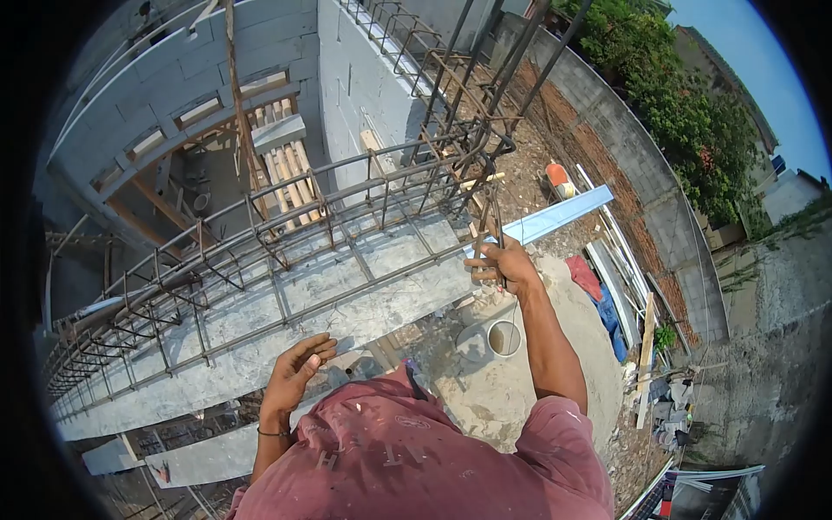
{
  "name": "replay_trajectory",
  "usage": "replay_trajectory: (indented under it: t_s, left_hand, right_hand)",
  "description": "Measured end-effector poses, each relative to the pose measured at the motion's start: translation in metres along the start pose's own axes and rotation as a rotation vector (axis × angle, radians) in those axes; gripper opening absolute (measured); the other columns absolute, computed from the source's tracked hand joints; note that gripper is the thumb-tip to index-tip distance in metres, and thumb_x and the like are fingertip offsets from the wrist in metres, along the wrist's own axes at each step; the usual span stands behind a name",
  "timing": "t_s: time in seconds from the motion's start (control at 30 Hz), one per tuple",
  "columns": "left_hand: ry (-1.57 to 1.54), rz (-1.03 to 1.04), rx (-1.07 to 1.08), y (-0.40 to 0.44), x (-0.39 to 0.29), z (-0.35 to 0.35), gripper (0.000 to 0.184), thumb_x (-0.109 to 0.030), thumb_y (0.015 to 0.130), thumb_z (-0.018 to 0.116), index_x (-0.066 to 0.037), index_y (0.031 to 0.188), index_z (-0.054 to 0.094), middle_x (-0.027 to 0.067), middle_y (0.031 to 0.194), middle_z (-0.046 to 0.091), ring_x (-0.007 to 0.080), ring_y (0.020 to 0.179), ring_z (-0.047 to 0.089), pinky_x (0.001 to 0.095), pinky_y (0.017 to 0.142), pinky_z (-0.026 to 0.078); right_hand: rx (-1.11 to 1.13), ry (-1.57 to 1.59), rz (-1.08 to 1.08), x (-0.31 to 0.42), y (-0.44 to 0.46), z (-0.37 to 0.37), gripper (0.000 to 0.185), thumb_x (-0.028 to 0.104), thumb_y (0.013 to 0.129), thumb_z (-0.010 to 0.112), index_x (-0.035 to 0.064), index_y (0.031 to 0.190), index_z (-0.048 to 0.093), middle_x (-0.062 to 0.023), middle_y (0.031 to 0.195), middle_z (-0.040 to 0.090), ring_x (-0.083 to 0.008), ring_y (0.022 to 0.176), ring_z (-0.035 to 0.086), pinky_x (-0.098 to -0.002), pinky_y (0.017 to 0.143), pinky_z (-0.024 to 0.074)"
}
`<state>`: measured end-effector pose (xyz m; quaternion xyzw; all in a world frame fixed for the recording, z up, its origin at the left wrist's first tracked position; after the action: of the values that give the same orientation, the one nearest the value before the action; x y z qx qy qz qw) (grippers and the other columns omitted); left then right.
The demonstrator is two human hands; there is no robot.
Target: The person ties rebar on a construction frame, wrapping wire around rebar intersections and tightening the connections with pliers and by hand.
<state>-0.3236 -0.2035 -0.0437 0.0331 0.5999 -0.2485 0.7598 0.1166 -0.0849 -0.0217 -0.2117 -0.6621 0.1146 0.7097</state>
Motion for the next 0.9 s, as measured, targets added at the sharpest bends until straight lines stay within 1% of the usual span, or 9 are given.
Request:
replay_trajectory:
  t_s: [0.2,0.33,0.47,0.5,0.6,0.63,0.73,0.77,0.9]
  left_hand:
    - [-0.028,-0.008,-0.087,-0.006,0.002,-0.009,0.051,-0.022,0.101,0.063,0.006,0.142,0.05,0.0212,0.135,0.062,0.0275,0.124,0.061,0.0376,0.108,0.044]
    - [-0.031,0.003,-0.085,-0.009,-0.001,-0.009,0.05,-0.02,0.101,0.063,0.006,0.142,0.05,0.0211,0.134,0.062,0.0273,0.123,0.062,0.0374,0.108,0.045]
    - [-0.022,0.011,-0.096,-0.012,0.0,-0.011,0.05,-0.021,0.101,0.063,0.006,0.142,0.05,0.0212,0.134,0.062,0.0275,0.122,0.062,0.0372,0.107,0.045]
    - [-0.025,0.015,-0.097,-0.013,0.001,-0.011,0.05,-0.021,0.101,0.063,0.006,0.142,0.05,0.0212,0.134,0.062,0.0275,0.122,0.062,0.0372,0.107,0.045]
    - [-0.02,0.019,-0.107,-0.016,0.003,-0.012,0.051,-0.023,0.101,0.063,0.006,0.141,0.051,0.0209,0.134,0.062,0.0275,0.122,0.062,0.0372,0.107,0.044]
    - [-0.018,0.024,-0.106,-0.018,0.003,-0.012,0.051,-0.024,0.101,0.062,0.006,0.141,0.051,0.0207,0.134,0.063,0.0274,0.122,0.062,0.0372,0.107,0.045]
    - [-0.016,0.025,-0.108,-0.02,0.002,-0.013,0.051,-0.025,0.101,0.062,0.006,0.141,0.051,0.0205,0.134,0.063,0.0272,0.122,0.063,0.0371,0.107,0.045]
    - [-0.014,0.018,-0.109,-0.021,0.002,-0.013,0.051,-0.025,0.101,0.063,0.006,0.141,0.051,0.0205,0.134,0.063,0.0271,0.122,0.063,0.0371,0.106,0.045]
    - [-0.013,0.024,-0.106,-0.024,0.004,-0.015,0.051,-0.025,0.101,0.063,0.006,0.141,0.051,0.0206,0.134,0.063,0.0269,0.122,0.063,0.0368,0.106,0.045]
  right_hand:
    - [0.039,0.054,-0.048,0.001,0.004,-0.007,0.069,0.006,0.101,0.055,0.0161,0.161,0.021,-0.0212,0.141,0.051,-0.0419,0.11,0.068,-0.0495,0.076,0.0659]
    - [0.073,0.051,-0.082,0.016,0.001,-0.007,0.06,0.009,0.101,0.057,0.0093,0.156,0.032,-0.0201,0.141,0.053,-0.0411,0.11,0.068,-0.05,0.073,0.0663]
    - [-0.046,-0.214,-0.037,0.024,0.002,-0.022,0.05,0.012,0.103,0.055,0.0079,0.151,0.041,-0.0158,0.115,0.067,-0.0308,0.086,0.074,-0.0406,0.067,0.067]
    - [-0.118,-0.239,-0.067,0.028,-0.002,-0.024,0.044,0.016,0.104,0.055,0.0051,0.145,0.048,-0.0143,0.105,0.069,-0.0225,0.068,0.071,-0.0336,0.057,0.0633]
    - [-0.165,-0.348,-0.06,0.042,-0.005,-0.029,0.034,0.018,0.103,0.057,0.0013,0.133,0.056,-0.0133,0.101,0.07,-0.0179,0.061,0.067,-0.0297,0.049,0.0572]
    - [-0.18,-0.375,-0.061,0.041,-0.003,-0.033,0.027,0.02,0.103,0.059,0.0011,0.121,0.062,-0.0109,0.092,0.071,-0.015,0.06,0.063,-0.0289,0.047,0.0501]
    - [-0.185,-0.605,-0.084,0.04,0.01,-0.049,0.029,0.024,0.103,0.058,0.0067,0.125,0.065,-0.0066,0.086,0.071,-0.0114,0.058,0.057,-0.0295,0.048,0.046]
    - [-0.189,-0.637,-0.153,0.034,0.023,-0.061,0.024,0.028,0.103,0.059,0.0072,0.104,0.07,-0.0028,0.077,0.068,-0.0109,0.057,0.054,-0.0306,0.049,0.0433]
    - [-0.201,-0.691,-0.212,0.042,0.016,-0.058,0.027,0.03,0.103,0.058,0.0064,0.094,0.067,-0.0032,0.073,0.065,-0.0112,0.057,0.054,-0.0299,0.048,0.0426]
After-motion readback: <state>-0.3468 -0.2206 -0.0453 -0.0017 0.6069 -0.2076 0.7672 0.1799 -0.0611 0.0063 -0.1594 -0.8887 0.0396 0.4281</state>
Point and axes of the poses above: each hand's wrist, its own y-axis towards the middle knuckle, its own z-axis out of the palm, x = y × z, the point moved 7 cm from there along y, towards the middle knuckle
